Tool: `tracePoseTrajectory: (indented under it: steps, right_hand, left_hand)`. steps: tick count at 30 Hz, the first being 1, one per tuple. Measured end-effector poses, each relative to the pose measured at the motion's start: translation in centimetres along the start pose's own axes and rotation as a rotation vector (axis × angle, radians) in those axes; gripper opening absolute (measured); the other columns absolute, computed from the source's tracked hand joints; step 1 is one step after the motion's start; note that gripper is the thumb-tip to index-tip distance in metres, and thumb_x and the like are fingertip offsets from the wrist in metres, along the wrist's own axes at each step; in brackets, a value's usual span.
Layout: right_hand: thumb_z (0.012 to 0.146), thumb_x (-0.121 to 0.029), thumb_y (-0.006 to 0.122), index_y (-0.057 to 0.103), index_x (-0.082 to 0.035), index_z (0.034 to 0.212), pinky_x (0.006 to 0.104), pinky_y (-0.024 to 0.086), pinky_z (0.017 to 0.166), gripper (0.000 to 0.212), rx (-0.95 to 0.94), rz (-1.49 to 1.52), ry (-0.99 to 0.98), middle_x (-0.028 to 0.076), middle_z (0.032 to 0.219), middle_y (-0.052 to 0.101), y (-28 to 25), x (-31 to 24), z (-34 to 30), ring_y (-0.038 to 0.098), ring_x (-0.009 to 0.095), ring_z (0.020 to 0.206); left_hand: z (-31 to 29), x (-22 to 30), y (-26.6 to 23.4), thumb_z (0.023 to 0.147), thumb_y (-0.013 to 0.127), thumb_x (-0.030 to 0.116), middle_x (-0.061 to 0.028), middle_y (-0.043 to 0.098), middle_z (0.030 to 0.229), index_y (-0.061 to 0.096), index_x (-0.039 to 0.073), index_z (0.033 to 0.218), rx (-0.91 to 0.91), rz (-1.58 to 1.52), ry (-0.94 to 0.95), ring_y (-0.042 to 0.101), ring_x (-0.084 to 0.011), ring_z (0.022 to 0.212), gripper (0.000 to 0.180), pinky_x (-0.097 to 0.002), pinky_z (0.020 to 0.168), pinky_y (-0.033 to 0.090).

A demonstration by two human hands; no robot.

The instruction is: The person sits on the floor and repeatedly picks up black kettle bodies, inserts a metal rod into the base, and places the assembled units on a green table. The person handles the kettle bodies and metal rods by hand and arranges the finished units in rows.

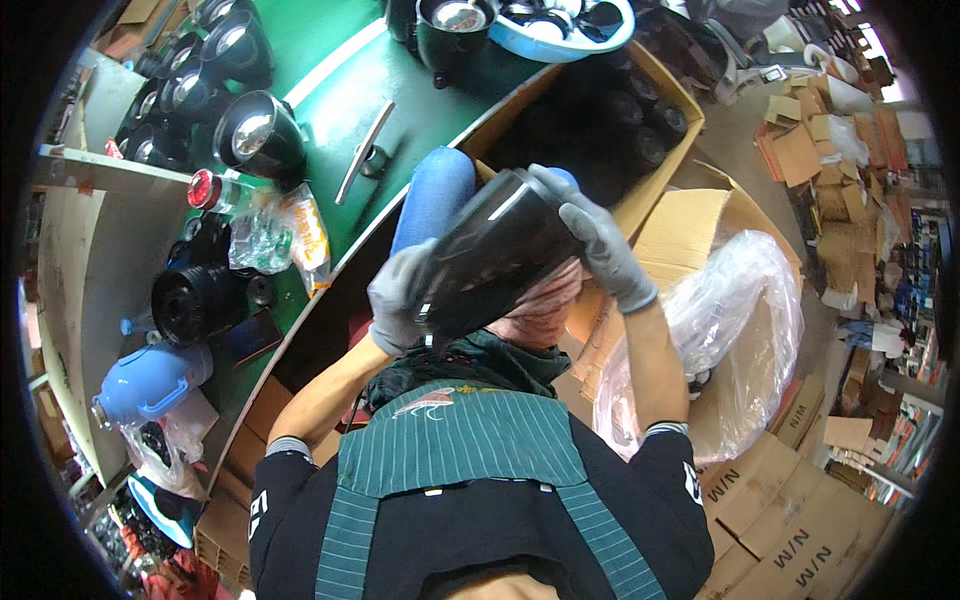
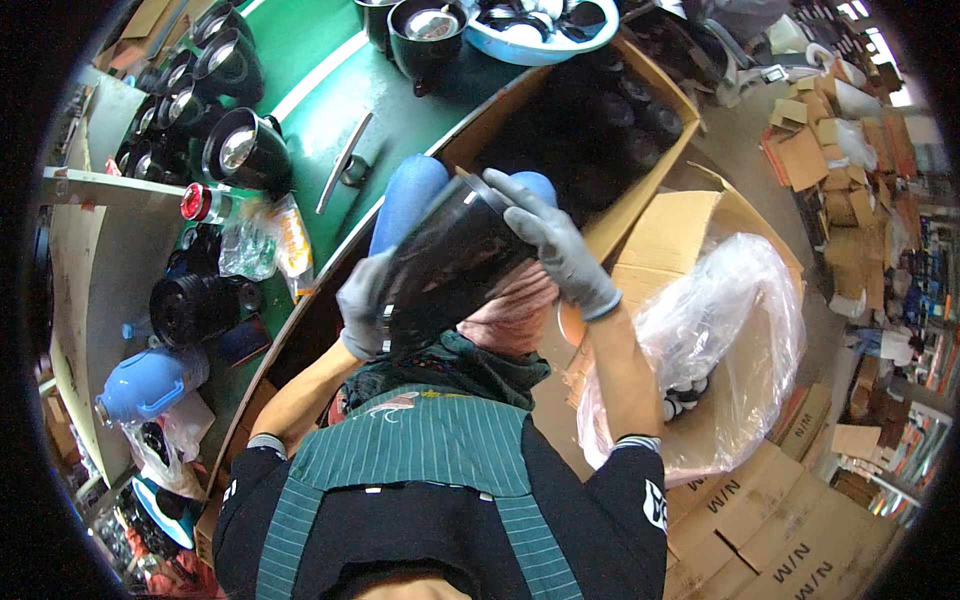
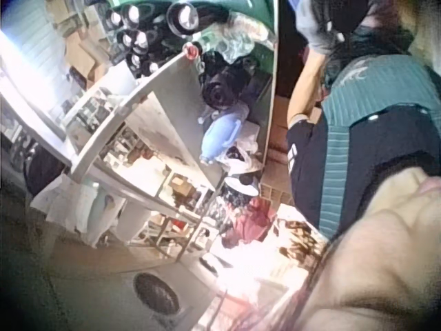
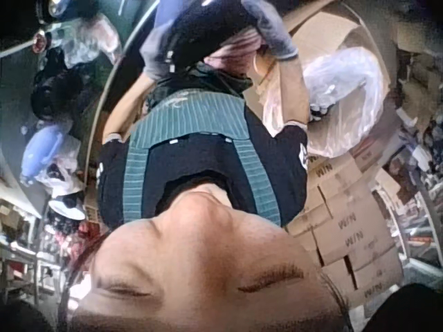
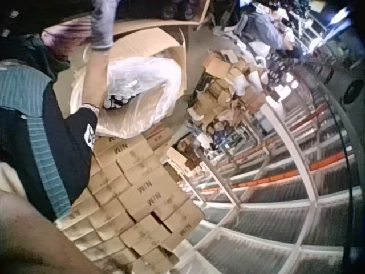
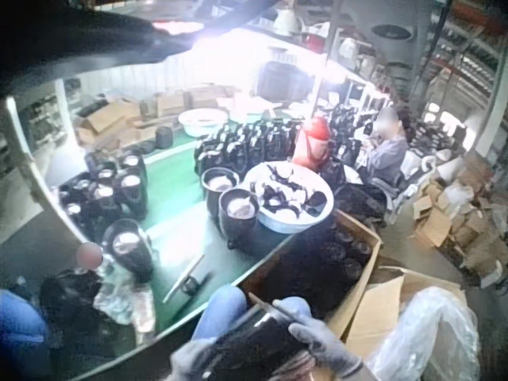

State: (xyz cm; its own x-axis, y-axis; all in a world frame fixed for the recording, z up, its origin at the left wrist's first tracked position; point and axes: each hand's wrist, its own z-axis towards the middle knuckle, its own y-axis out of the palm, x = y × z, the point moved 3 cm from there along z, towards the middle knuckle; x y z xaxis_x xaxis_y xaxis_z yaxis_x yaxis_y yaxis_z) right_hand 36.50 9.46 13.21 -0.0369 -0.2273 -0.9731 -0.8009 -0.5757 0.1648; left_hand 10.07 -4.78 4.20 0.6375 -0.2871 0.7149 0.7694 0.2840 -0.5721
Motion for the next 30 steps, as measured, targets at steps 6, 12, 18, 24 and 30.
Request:
tracePoseTrajectory:
  steps: [6,12,18,24,30]
  right_hand:
    - [0.074,-0.025,0.098,0.060,-0.005,0.152,0.0437,0.042,0.125,0.089,-0.244,-0.591,-0.265,0.017,0.155,0.059,2.1,4.6,1.2,0.054,0.033,0.148]
    - [0.070,-0.032,0.101,0.037,0.000,0.166,0.0473,0.039,0.127,0.120,-0.192,-0.662,-0.406,0.022,0.164,0.046,3.7,7.9,2.2,0.047,0.041,0.153]
    - [0.079,-0.061,0.090,0.010,-0.004,0.176,0.0466,0.037,0.128,0.138,0.067,0.148,-0.116,0.022,0.173,0.036,3.7,9.6,1.0,0.049,0.035,0.152]
    - [0.095,-0.079,0.065,0.020,-0.004,0.174,0.0507,0.040,0.129,0.118,0.252,0.695,-0.058,0.025,0.156,0.055,3.6,7.0,2.5,0.055,0.037,0.148]
    - [0.113,-0.022,0.060,0.059,-0.005,0.142,0.0525,0.052,0.118,0.033,-0.021,0.822,-0.278,0.003,0.100,0.062,1.7,10.7,4.4,0.068,0.019,0.092]
  left_hand:
    - [3.6,-7.1,-3.8,0.082,0.086,0.029,-0.0220,0.061,0.146,0.060,0.005,0.150,-0.434,0.341,0.420,0.061,-0.0416,0.132,0.077,-0.0535,0.117,0.047]
    - [11.9,-19.4,-0.8,0.103,0.070,0.042,-0.0245,0.069,0.133,0.065,0.012,0.147,-0.015,0.610,-0.403,0.069,-0.0450,0.119,0.053,-0.0530,0.100,0.056]
    - [16.1,-6.7,-2.9,0.102,0.081,0.024,-0.0075,0.082,0.115,0.069,-0.001,0.142,-0.389,-0.073,-0.303,0.069,-0.0085,0.101,0.050,-0.0317,0.093,0.060]
    - [15.2,2.7,-3.2,0.094,0.084,0.023,-0.0211,0.079,0.109,0.074,0.009,0.138,-0.858,-0.166,-0.123,0.080,-0.0306,0.095,0.047,-0.0396,0.085,0.062]
    - [11.3,6.8,-2.4,0.096,0.078,0.017,-0.0222,0.068,0.123,0.041,0.006,0.166,-0.837,0.091,-0.079,0.070,-0.0405,0.113,0.081,-0.0463,0.098,0.056]
